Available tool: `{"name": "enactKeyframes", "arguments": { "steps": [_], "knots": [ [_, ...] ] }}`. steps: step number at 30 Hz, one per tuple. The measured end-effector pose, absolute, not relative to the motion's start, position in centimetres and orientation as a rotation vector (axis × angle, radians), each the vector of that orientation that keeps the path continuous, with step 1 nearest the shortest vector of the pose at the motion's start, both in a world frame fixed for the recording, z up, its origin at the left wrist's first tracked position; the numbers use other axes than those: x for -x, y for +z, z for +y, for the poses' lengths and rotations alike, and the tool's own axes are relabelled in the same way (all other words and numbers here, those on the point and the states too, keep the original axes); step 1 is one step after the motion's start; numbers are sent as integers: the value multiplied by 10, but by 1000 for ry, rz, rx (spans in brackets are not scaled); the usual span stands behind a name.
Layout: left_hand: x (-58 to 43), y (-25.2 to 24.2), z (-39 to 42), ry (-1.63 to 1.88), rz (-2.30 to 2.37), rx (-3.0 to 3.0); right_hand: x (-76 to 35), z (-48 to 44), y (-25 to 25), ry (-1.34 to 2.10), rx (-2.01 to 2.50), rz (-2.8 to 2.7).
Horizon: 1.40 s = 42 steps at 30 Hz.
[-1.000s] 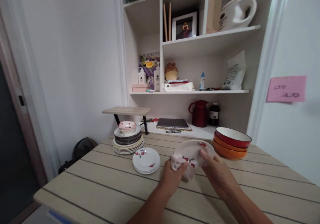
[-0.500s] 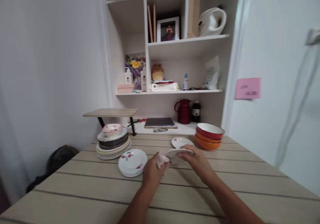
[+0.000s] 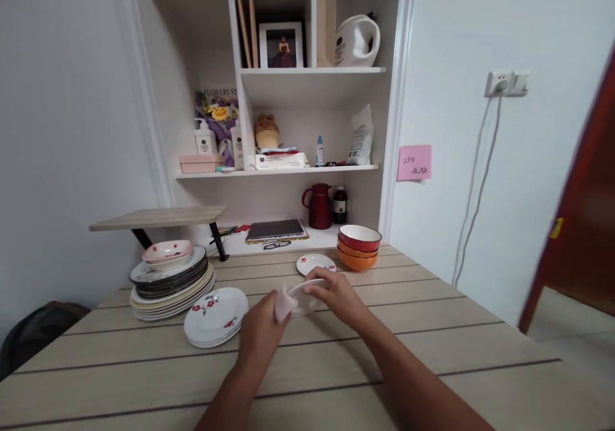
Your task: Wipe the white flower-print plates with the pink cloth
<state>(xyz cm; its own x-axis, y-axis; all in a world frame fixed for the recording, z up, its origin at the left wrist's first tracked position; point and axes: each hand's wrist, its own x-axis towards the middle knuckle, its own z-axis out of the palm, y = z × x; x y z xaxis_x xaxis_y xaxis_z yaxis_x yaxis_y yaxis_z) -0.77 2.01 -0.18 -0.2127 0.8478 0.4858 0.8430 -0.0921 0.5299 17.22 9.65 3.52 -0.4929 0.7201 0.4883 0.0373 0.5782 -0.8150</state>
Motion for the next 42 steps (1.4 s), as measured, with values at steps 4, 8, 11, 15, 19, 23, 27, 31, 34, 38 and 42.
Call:
{"name": "enactKeyframes", "arguments": {
  "steps": [4, 8, 11, 15, 19, 23, 27, 31, 34, 38, 42],
  "knots": [
    [1, 4, 22, 1679, 1784, -1903, -169, 97, 28, 1211, 612, -1684],
    [0, 4, 26, 1860, 1628, -1589, -159, 95, 21, 1381, 607, -1389],
    [-3, 1, 27, 1800, 1556, -1363, -151, 88, 22, 1540, 495, -1124],
    [-10, 2, 24, 1811, 1463, -1240, -145, 79, 25, 1653, 370, -954],
    [-7, 1, 22, 1873, 1551, -1288, -145, 82, 20, 1660, 455, -1081],
    [1, -3, 22, 1890, 1677, -1598, -154, 89, 24, 1087, 657, -1455],
    [3, -1, 17, 1805, 1844, -1950, -166, 89, 35, 506, 598, -1792],
    [4, 5, 11, 1687, 1969, -2276, -172, 88, 40, 248, 653, -1982],
    [6, 8, 8, 1767, 1970, -2265, -174, 87, 41, 354, 660, -2028],
    [8, 11, 9, 2026, 1781, -1790, -166, 80, 40, 845, 604, -1875],
    [2, 14, 11, 2065, 1604, -1315, -153, 74, 37, 1309, 491, -1485]
  ]
}}
